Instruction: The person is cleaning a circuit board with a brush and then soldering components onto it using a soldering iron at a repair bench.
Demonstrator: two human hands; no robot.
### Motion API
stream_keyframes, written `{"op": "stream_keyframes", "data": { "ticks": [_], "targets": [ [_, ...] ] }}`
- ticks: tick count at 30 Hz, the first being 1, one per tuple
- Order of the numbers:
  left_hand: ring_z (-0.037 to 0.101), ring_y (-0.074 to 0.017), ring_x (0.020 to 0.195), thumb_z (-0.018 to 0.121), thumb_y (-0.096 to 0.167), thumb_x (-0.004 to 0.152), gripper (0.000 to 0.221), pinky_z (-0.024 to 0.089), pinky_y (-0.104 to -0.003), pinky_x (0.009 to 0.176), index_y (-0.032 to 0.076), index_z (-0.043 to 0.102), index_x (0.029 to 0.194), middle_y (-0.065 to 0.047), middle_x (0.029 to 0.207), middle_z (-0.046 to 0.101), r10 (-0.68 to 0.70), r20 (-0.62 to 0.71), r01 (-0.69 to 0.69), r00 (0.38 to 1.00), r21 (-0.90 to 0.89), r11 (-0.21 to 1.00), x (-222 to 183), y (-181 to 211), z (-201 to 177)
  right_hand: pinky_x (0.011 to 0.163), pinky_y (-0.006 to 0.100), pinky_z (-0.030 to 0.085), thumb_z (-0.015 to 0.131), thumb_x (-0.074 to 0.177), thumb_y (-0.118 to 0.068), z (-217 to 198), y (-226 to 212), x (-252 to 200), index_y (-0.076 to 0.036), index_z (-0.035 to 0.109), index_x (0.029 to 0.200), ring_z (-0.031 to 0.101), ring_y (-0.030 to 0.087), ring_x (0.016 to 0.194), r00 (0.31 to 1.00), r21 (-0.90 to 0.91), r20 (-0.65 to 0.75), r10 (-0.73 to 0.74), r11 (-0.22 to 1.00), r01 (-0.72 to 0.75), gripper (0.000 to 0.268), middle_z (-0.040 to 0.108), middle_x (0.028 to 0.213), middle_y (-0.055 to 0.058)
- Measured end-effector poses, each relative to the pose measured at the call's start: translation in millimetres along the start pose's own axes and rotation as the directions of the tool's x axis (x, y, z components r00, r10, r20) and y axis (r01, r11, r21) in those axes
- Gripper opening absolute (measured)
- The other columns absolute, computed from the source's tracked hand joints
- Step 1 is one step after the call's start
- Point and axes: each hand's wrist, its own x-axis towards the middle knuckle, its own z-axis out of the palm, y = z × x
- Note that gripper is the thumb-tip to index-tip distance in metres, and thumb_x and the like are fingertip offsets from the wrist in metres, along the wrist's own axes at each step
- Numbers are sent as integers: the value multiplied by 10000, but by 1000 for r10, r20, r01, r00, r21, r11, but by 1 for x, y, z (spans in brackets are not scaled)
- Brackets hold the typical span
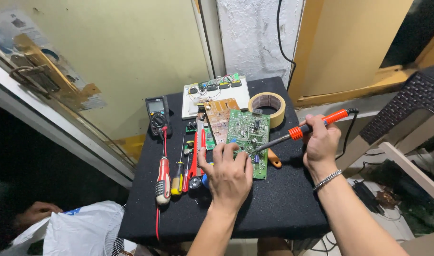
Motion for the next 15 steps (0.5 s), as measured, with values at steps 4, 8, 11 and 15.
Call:
{"op": "stream_keyframes", "data": {
  "ticks": [4,8,11,15],
  "targets": [
    [569,-249,1082,677,207,840,42,213,-673,1076,170,686,823,-20,982,602,2,6,-2,1000,-3,1000,1,1,-1,482,222,364,715,876,-193,-1,9,5,-79,641,716,429,106,533,1000,-15,5,4,1000,-4,210,561,612,100],
    [566,-249,1089,679,215,844,51,207,-680,1074,172,681,816,-17,985,603,-2,11,2,1000,-7,1000,0,1,1,480,219,360,719,870,-194,-1,11,5,-80,651,705,428,100,524,1000,-22,9,1,1000,0,212,565,609,93],
    [565,-248,1088,683,215,834,42,213,-679,1072,178,678,815,-15,989,602,-1,7,1,1000,0,1000,1,2,-1,450,212,337,716,869,-187,-2,13,6,-74,651,703,408,88,481,1000,-16,12,-4,1000,5,212,550,590,89],
    [571,-246,1077,682,209,838,38,221,-673,1068,179,674,815,-16,988,603,3,-6,-3,1000,3,1000,1,1,1,407,192,298,715,858,-164,-3,15,9,-50,660,698,365,59,418,1000,3,-2,-7,1000,7,204,496,537,73]
  ]
}}
